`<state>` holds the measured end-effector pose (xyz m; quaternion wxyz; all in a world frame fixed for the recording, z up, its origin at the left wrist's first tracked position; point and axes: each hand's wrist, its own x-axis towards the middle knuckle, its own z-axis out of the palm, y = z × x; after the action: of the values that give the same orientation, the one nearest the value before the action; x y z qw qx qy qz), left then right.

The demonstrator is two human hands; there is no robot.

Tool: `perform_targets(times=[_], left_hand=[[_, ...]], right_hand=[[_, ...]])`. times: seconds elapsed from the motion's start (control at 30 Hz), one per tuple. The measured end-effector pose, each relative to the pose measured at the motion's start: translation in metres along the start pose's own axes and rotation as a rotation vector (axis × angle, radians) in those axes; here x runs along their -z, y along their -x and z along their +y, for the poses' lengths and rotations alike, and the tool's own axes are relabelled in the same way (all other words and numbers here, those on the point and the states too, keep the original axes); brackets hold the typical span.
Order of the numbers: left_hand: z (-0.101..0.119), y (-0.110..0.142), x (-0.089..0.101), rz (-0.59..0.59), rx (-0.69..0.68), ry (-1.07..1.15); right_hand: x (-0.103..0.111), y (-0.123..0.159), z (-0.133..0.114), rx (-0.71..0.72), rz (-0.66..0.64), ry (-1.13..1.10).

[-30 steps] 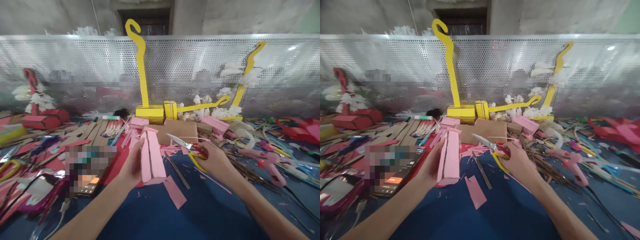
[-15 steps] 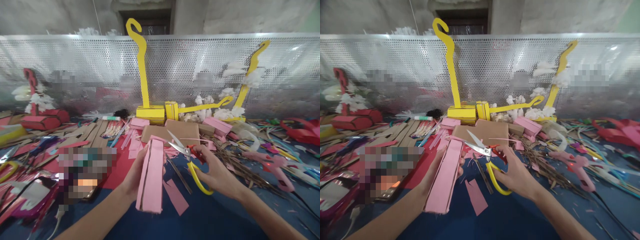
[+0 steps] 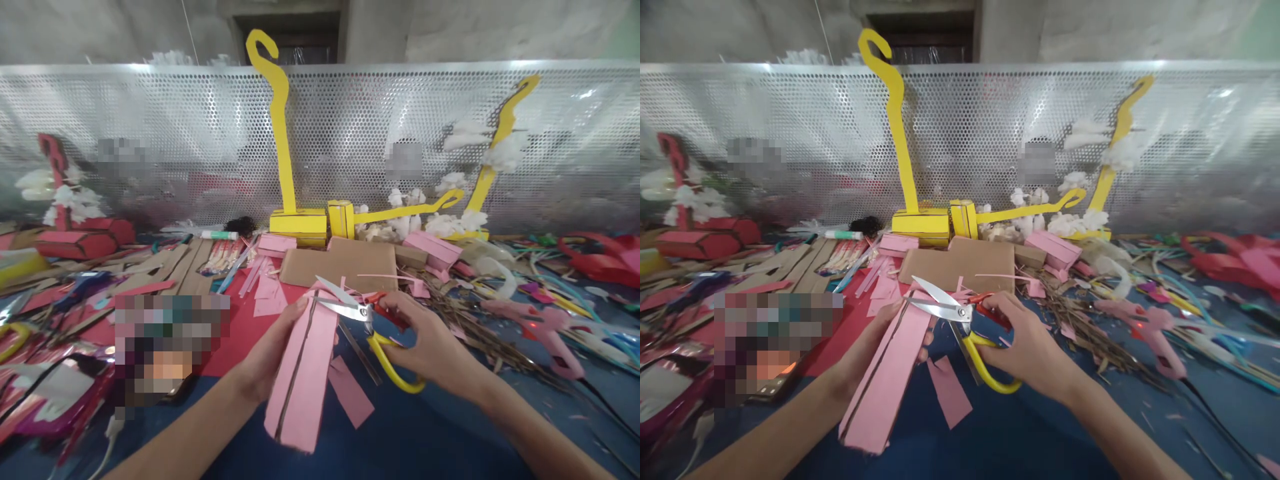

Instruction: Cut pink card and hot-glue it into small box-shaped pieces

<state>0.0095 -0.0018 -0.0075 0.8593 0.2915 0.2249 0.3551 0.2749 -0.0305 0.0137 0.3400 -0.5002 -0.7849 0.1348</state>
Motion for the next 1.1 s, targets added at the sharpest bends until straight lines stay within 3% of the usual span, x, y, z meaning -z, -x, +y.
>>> perform_targets(times=[0.8,0.97,1.1], left_hand=[[0.013,0.004,-0.009,0.047,0.007,-0.022],[0.015,0.004,-0.015,0.159,-0.221,-0.23],[0.016,0.002,-0.014,0.229,-0.449,-0.49]], right_hand=[[-0.004,0.0,0.025,-0.055,0.014,0.045],[-0.004,0.002,0.021,-0.149,0.095,0.001],[0.005,0.002,0.012,-0.156,0.068,0.089]])
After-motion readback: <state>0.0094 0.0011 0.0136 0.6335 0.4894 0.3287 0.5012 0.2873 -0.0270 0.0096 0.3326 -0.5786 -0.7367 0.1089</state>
